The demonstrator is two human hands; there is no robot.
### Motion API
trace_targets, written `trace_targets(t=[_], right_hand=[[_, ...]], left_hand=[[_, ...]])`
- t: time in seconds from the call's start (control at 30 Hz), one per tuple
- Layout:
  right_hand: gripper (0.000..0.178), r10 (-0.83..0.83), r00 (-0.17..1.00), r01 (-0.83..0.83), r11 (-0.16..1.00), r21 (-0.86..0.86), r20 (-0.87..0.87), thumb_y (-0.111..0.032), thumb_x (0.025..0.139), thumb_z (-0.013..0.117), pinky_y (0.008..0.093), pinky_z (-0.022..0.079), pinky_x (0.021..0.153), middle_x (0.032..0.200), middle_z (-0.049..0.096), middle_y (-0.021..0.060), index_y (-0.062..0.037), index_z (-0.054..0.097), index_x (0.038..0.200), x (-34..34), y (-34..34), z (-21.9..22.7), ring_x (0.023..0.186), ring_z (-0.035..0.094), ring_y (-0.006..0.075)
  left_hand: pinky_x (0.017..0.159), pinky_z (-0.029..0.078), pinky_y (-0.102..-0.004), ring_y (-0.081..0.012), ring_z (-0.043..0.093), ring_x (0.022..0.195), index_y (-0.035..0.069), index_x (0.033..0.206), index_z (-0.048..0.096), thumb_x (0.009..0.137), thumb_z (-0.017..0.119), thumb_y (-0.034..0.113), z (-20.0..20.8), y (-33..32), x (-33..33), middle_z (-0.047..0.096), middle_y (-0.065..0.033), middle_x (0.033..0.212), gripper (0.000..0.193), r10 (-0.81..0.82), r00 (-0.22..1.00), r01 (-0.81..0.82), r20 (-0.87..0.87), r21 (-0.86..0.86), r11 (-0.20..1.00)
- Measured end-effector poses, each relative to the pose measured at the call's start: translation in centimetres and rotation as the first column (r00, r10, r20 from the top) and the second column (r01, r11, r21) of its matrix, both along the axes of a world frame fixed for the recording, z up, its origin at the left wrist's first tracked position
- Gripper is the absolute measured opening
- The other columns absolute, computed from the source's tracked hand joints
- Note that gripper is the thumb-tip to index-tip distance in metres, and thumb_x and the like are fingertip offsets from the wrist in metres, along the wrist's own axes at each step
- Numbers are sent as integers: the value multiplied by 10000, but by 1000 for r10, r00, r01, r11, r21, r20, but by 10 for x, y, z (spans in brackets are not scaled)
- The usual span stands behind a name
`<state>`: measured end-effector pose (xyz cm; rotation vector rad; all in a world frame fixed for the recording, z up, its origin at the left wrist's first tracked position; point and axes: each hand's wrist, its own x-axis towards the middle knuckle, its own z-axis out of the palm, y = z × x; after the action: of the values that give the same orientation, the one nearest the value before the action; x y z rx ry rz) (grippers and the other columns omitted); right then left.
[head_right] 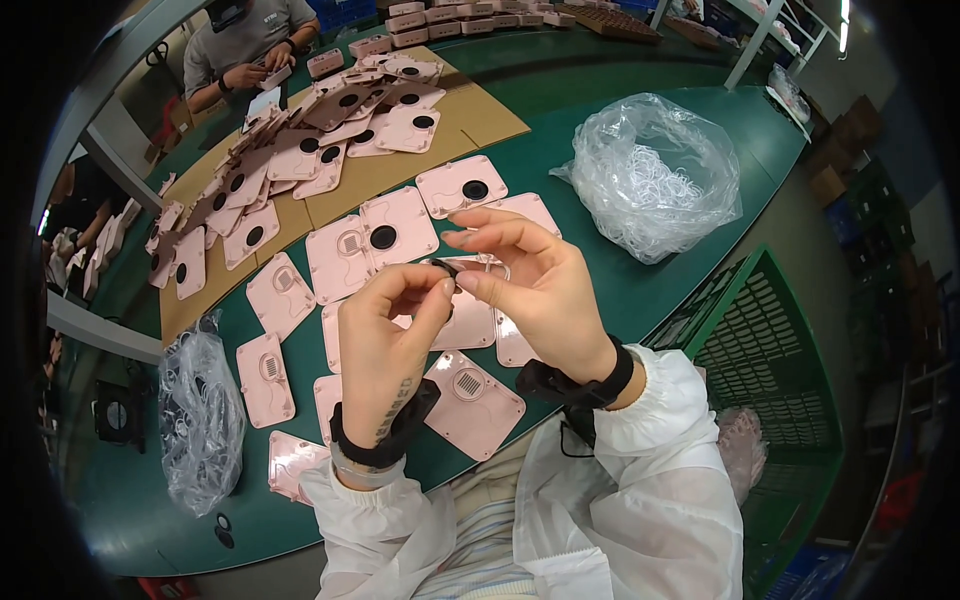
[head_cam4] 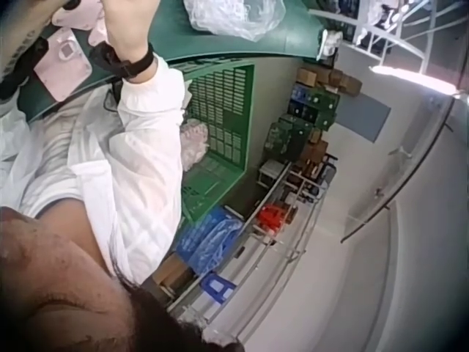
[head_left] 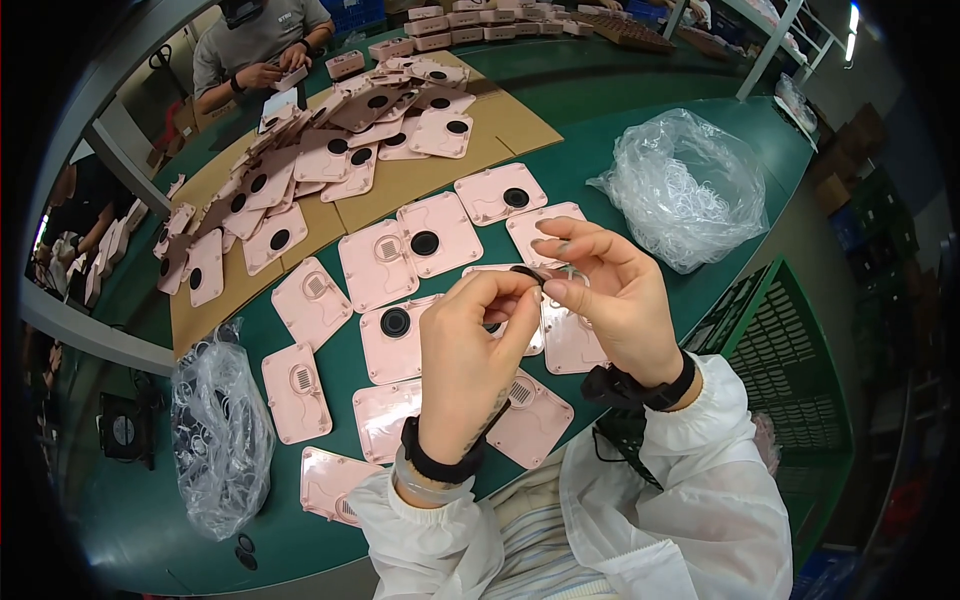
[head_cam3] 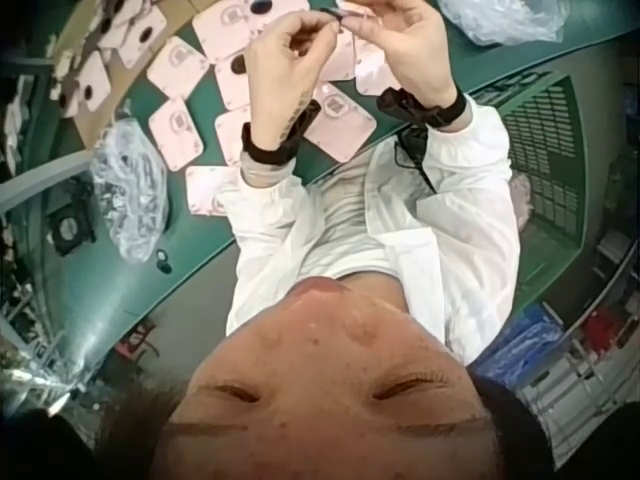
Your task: The person gathers pink plastic panels from a green basket and places them on the table. They then take black circular components from a plastic bag, peel off the adhesive backing, and press them into the center of each pink panel.
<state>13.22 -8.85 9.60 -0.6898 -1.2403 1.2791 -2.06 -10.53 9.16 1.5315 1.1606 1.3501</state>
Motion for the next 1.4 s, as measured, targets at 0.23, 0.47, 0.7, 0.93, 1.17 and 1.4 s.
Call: trace_targets(t=[0.23, 0.47, 0.7, 0.93, 1.17, 1.4], right_hand=[[208, 152, 932, -207, 968, -140, -329, 125, 759, 535, 247, 453, 775, 1099, 536, 114, -40, 549, 884, 32, 18, -18, 807, 512, 108], [221, 35, 997, -35, 999, -5, -65, 120, 751, 550, 189, 346, 546, 958, 574, 61, -28, 577, 914, 37, 16, -9, 627, 438, 59], [178, -524, 700, 32, 702, 712, 485, 58, 743, 688, 191, 309, 480, 866, 619, 67, -13, 627, 895, -2, 19, -3, 547, 403, 48], [134, -474, 647, 47, 806, 589, 597, 8, 779, 689, 177, 344, 510, 821, 640, 39, 4, 646, 906, -51, 79, 2, 595, 460, 37], [199, 118, 740, -83, 993, -83, 662, -79, 804, 694, 210, 474, 593, 815, 656, 57, 51, 641, 945, -101, 167, -60, 679, 594, 86], [200, 181, 728, -143, 983, -112, 662, -71, 792, 707, 216, 479, 586, 781, 662, 67, 54, 647, 936, -122, 180, -93, 661, 610, 97]], left_hand=[[618, 471, -205, -76, 578, 659, -38, 900, 615, 856, 614, 60, -6, 5, -4, 638, -42, 807, 107, -121, 930, 215, 346, -246, 945], [612, 441, -185, -57, 544, 654, 2, 946, 607, 895, 591, 126, -5, 10, -13, 631, -31, 810, 135, -78, 760, 325, 645, -274, 905], [650, 433, -181, -54, 539, 683, 15, 958, 610, 909, 578, 145, -16, 18, -21, 626, -22, 814, 143, -77, 647, 401, 758, -253, 881], [743, 459, -261, -113, 582, 836, 16, 1051, 620, 915, 564, 204, -21, 30, -43, 650, -70, 992, 239, 18, 788, 179, 615, -257, 950], [917, 346, -534, -346, 410, 1240, -15, 1224, 532, 799, 644, 360, -85, 44, -59, 462, -191, 1338, 578, 205, 616, -379, -760, -58, 923], [927, 317, -571, -364, 330, 1315, 17, 1268, 505, 778, 644, 447, -105, 47, -63, 397, -200, 1403, 666, 59, 503, -400, -862, -172, 900]])
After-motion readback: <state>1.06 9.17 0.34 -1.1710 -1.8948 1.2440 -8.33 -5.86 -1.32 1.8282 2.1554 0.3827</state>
